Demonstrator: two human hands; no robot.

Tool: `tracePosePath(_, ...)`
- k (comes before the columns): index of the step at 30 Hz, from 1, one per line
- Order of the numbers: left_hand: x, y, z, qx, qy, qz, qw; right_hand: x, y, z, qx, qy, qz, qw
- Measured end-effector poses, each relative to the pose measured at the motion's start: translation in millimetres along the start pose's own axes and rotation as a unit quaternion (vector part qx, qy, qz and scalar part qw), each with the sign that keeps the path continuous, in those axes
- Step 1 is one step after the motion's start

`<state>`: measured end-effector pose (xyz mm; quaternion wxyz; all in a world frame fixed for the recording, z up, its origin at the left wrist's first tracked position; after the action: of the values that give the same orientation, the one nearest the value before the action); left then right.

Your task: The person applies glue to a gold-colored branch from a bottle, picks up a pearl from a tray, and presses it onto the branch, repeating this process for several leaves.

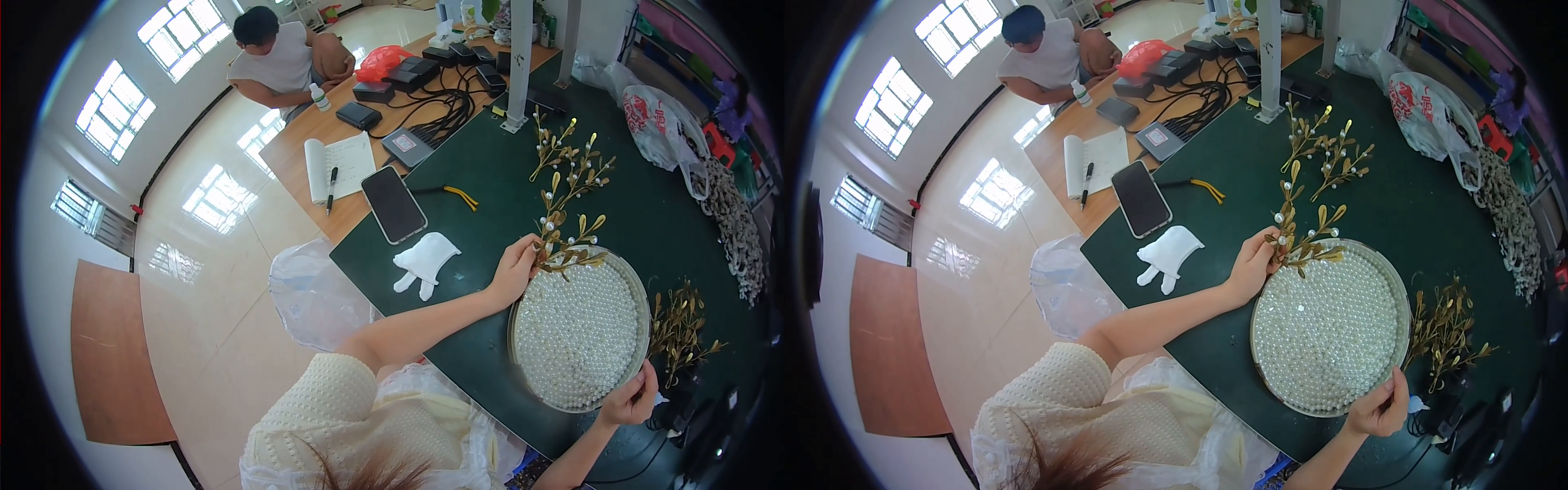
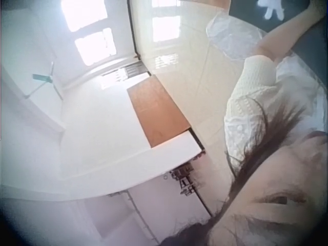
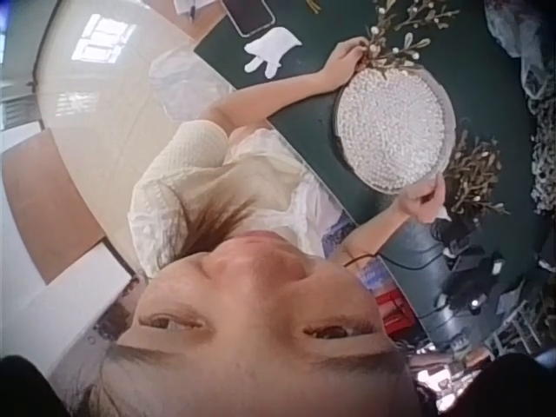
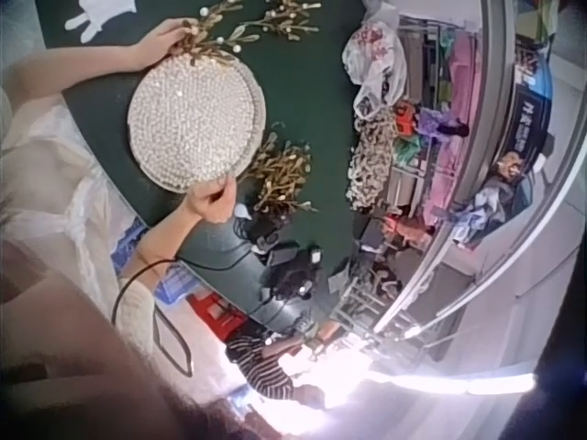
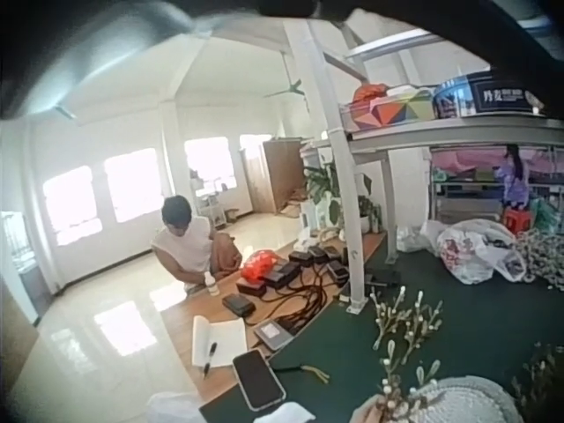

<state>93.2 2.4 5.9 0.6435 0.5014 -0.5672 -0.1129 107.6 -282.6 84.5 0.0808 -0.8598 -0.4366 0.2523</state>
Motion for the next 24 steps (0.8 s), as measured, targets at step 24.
tracePosePath(24, 3.7, 5.4, 0.7, -0.006, -0.018, -0.03, 0.999, -3.6, -2.4, -2.0, 0.001, -0.044, 0.006, 0.999)
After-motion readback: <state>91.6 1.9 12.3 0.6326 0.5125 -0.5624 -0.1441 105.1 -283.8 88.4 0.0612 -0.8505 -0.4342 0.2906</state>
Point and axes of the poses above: each hand's wrist, its own z-axis away from the middle knuckle, its own x-axis out of the palm, y = z × x, the point moved 5 cm from there along -z, towards the middle knuckle, and after that the axes turned 11 degrees about z, right-handed, at the moved point
